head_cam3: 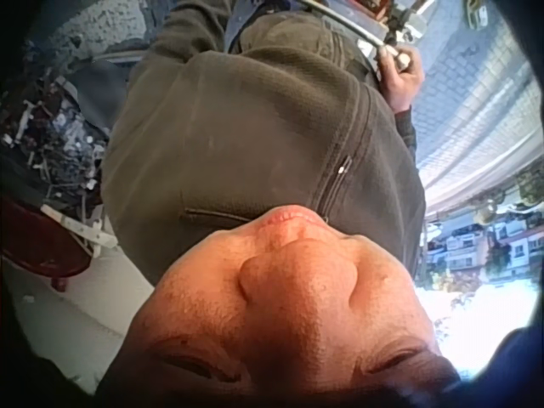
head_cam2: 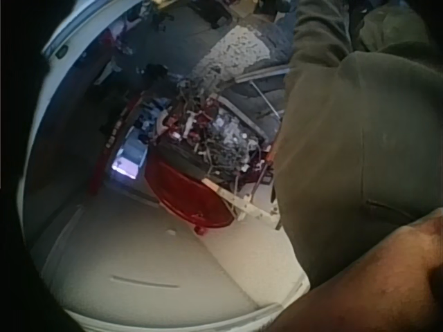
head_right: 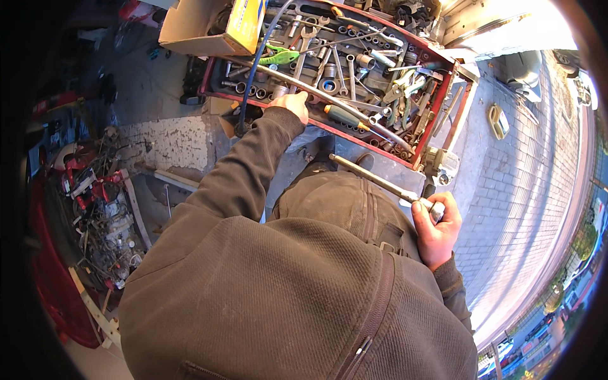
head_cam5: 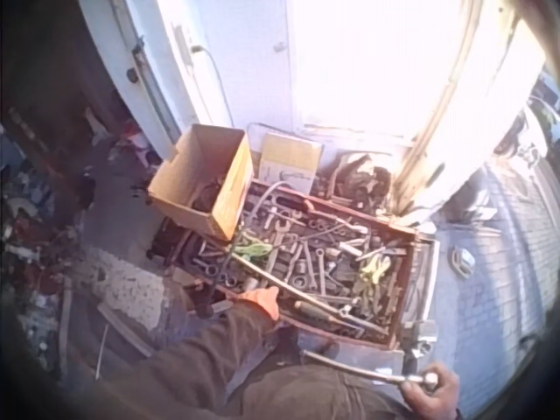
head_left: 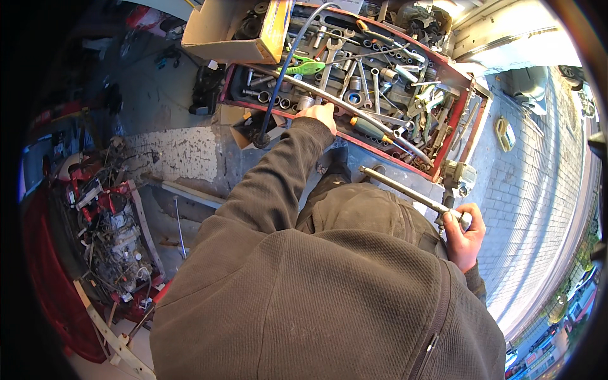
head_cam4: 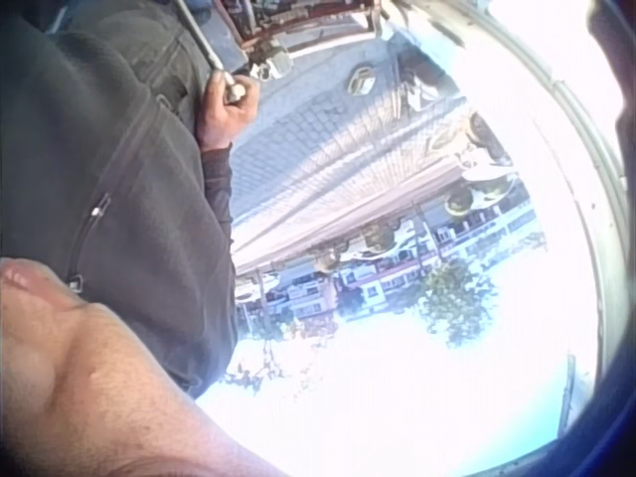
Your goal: The person selects a socket and ratchet from a tool cart, then walks to a red car with its hood open. They use the ratchet to tighten bolts on the engine, working with both hands to turn the tool and stabilize the engine components.
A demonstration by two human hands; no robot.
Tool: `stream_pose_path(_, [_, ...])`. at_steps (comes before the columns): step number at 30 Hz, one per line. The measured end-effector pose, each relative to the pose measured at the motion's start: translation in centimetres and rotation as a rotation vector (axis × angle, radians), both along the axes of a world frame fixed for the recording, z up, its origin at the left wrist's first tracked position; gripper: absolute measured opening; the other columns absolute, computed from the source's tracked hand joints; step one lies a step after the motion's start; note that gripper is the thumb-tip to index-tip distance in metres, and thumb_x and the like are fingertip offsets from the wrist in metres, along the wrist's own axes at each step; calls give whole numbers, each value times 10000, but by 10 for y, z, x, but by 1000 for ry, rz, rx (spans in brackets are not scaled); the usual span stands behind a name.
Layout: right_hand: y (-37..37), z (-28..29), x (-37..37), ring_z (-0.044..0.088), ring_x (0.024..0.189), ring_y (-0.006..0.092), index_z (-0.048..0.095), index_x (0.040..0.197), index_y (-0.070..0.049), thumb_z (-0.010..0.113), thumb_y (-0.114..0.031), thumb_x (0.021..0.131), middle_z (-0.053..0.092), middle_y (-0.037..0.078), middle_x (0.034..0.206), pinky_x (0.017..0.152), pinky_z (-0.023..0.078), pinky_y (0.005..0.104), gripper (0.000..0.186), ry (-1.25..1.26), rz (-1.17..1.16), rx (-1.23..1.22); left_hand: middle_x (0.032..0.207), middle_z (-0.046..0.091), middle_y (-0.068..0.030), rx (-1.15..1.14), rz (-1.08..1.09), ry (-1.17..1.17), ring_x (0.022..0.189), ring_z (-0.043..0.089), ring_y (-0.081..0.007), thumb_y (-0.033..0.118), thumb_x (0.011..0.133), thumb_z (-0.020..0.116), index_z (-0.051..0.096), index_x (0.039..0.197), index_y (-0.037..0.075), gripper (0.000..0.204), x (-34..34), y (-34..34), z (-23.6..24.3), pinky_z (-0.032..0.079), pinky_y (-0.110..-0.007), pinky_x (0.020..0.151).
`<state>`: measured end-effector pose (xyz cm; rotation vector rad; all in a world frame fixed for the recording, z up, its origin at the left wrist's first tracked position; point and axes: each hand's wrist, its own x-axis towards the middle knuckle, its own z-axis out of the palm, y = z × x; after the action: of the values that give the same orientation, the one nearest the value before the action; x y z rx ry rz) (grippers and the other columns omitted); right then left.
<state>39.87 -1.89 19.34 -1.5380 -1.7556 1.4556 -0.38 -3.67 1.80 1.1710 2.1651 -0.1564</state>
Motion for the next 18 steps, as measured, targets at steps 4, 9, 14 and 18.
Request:
stream_pose_path(4, [0, -1, -5, 476, 758, 37, 633, 959, -51, 822, -123, 972, 574, -59, 832, 663, 394, 239, 203, 5, 3, -45, 1406, 759, -109, 26, 33, -100, 1318, 709, -350, 237, 1008, 604, 714, 1460, 239, 465, -7, 3, 3, 561, -480, 1125])
stream_pose_path(9, [3, 1, -11, 495, 766, 55, 631, 946, -47, 826, -135, 967, 585, -41, 835, 678, 417, 252, 215, -12, 58, 1, 1375, 768, -139, -92, -238, -169, 1272, 735, -341, 305, 1007, 643, 788, 1356, 192, 394, 23, 15, -15, 587, -463, 1091])
stream_pose_path(14, [2, 4, -11, 488, 741, 43, 627, 950, -47, 819, -110, 971, 577, -47, 812, 651, 402, 243, 203, -8, 44, 52, 1015, 802, -166, 722, 261, -409, 951, 772, -272, 227, 952, 757, 812, 1095, 32, 248, 9, -26, -28, 624, -397, 892])
stream_pose_path(18, [1, 3, -9, 476, 726, 31, 624, 955, -47, 813, -92, 977, 568, -56, 795, 632, 385, 234, 195, 25, -17, 20, 1171, 674, -63, 1228, 1130, -512, 939, 674, -197, 372, 987, 806, 634, 1323, 95, 469, -98, -35, 14, 587, -364, 733])
